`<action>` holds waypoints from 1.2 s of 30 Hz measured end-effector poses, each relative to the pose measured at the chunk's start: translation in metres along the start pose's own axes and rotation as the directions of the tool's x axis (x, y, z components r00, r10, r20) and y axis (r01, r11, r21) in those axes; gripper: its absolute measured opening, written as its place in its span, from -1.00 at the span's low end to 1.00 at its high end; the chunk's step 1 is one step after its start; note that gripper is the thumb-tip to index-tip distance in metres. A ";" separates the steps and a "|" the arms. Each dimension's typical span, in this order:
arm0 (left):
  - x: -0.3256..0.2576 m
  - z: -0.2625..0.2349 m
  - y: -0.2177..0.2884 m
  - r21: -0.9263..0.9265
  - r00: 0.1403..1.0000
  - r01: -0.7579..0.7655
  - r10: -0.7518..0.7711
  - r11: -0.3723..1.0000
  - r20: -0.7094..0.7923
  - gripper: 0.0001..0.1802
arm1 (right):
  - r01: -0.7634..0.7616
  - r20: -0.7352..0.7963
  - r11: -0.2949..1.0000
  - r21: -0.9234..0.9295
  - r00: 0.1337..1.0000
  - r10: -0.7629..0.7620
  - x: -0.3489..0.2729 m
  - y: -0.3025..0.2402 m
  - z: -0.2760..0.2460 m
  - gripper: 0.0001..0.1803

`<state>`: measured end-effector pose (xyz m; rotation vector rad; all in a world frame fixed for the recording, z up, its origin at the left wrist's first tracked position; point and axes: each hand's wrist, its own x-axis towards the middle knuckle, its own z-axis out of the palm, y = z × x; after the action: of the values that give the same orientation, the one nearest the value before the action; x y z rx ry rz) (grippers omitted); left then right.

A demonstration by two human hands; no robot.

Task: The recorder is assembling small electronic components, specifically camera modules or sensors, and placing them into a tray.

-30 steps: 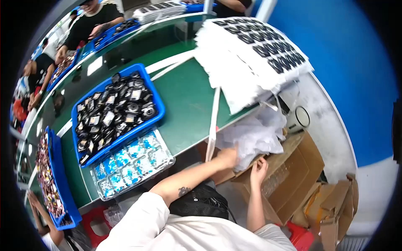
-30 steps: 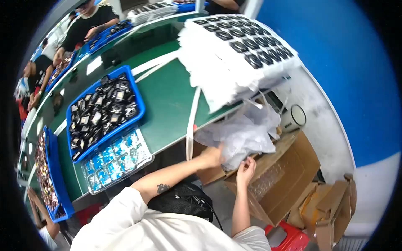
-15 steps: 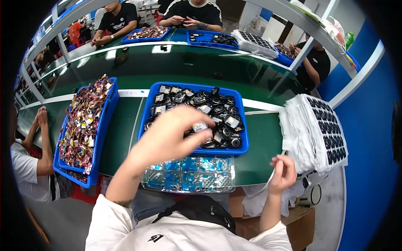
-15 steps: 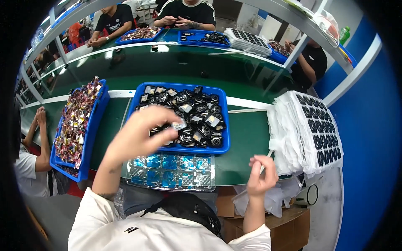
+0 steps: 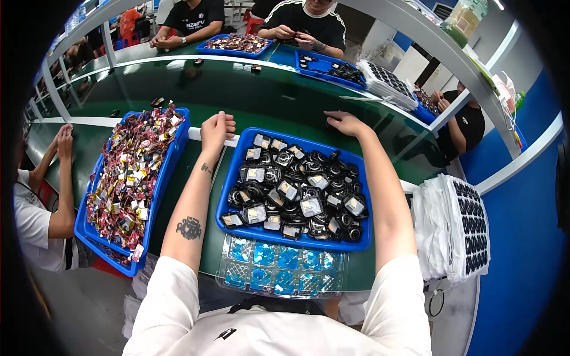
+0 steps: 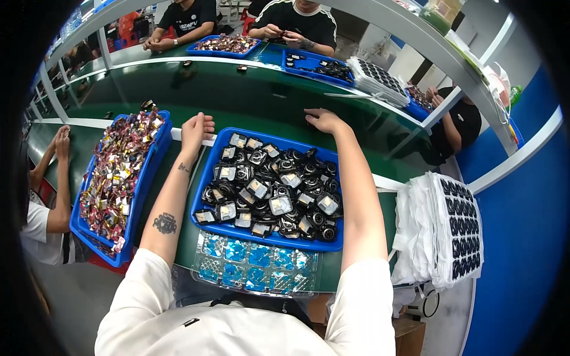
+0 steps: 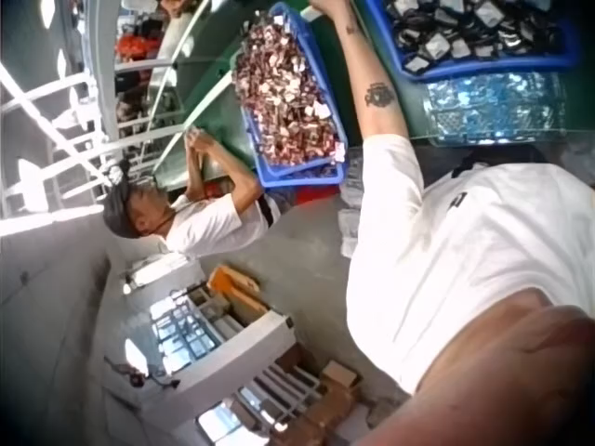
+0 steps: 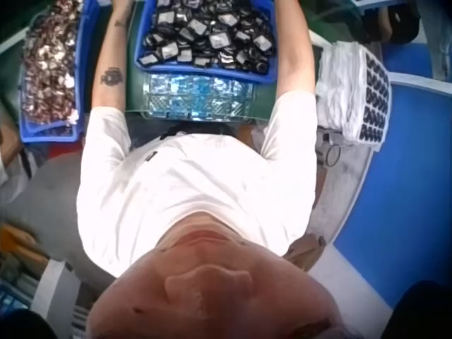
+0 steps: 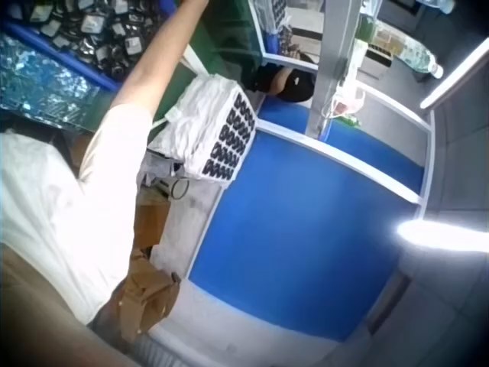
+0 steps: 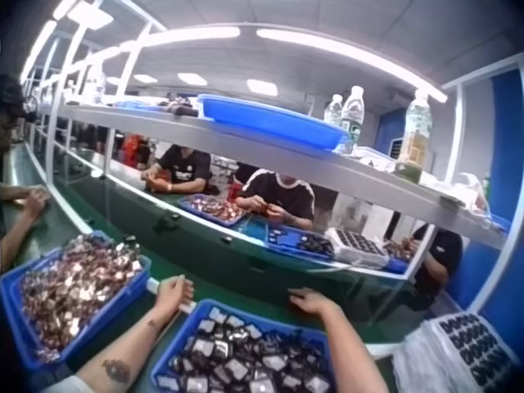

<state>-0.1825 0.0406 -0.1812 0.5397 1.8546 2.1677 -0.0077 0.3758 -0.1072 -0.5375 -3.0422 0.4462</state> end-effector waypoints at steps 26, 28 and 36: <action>-0.005 0.004 0.001 0.223 0.967 -0.239 0.211 0.945 0.142 -0.63 | 0.483 -0.405 0.857 0.179 0.830 -0.383 -0.241 -0.161 0.008 -0.74; -0.016 0.006 0.009 0.099 0.968 -0.239 0.228 0.966 0.109 -0.67 | 0.504 -0.395 0.840 0.198 0.826 -0.402 -0.258 -0.173 0.014 -0.78; -0.130 0.035 0.149 0.327 0.817 -0.575 0.551 0.750 0.170 -0.76 | 0.653 -0.205 0.758 -0.006 0.741 -0.640 -0.249 -0.207 0.034 -0.72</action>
<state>-0.0413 -0.0061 -0.0459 1.3991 2.2954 2.0732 0.1548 0.0958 -0.0741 0.4673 -2.7503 0.4145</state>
